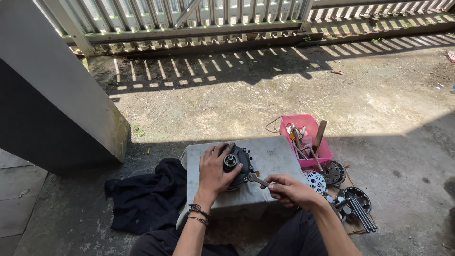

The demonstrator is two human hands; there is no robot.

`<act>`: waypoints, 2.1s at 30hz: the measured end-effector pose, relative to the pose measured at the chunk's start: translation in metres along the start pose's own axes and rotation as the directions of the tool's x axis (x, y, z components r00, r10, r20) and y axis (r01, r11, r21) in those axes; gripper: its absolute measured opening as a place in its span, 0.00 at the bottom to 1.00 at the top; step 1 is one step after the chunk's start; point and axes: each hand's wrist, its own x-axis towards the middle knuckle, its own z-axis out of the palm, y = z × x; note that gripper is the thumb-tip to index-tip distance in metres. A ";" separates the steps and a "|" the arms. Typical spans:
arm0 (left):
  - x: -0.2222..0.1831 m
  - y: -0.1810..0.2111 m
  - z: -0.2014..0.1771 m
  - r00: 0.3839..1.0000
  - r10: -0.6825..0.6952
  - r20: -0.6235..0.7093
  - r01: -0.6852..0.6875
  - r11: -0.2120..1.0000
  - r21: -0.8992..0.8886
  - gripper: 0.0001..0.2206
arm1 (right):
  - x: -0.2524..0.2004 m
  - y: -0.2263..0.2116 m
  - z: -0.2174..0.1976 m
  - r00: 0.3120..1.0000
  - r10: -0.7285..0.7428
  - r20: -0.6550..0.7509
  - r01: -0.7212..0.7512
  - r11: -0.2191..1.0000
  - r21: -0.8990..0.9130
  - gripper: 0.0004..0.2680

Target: Repairing a mechanical component by loosening or tightening bolts with a wrench

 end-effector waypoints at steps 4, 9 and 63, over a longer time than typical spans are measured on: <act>-0.001 0.003 -0.003 0.999 -0.019 0.026 0.020 1.000 -0.015 0.30 | -0.011 0.038 0.061 0.987 0.076 -0.143 -0.027 0.948 0.317 0.08; -0.002 0.001 -0.001 1.000 -0.017 0.022 0.017 1.000 -0.002 0.30 | 0.003 0.064 0.116 0.953 -0.117 -0.280 0.224 0.893 0.390 0.09; -0.005 -0.009 0.009 0.995 -0.053 0.089 0.055 0.998 -0.025 0.32 | 0.007 -0.043 0.006 0.979 -0.146 -0.142 0.054 0.859 -0.510 0.06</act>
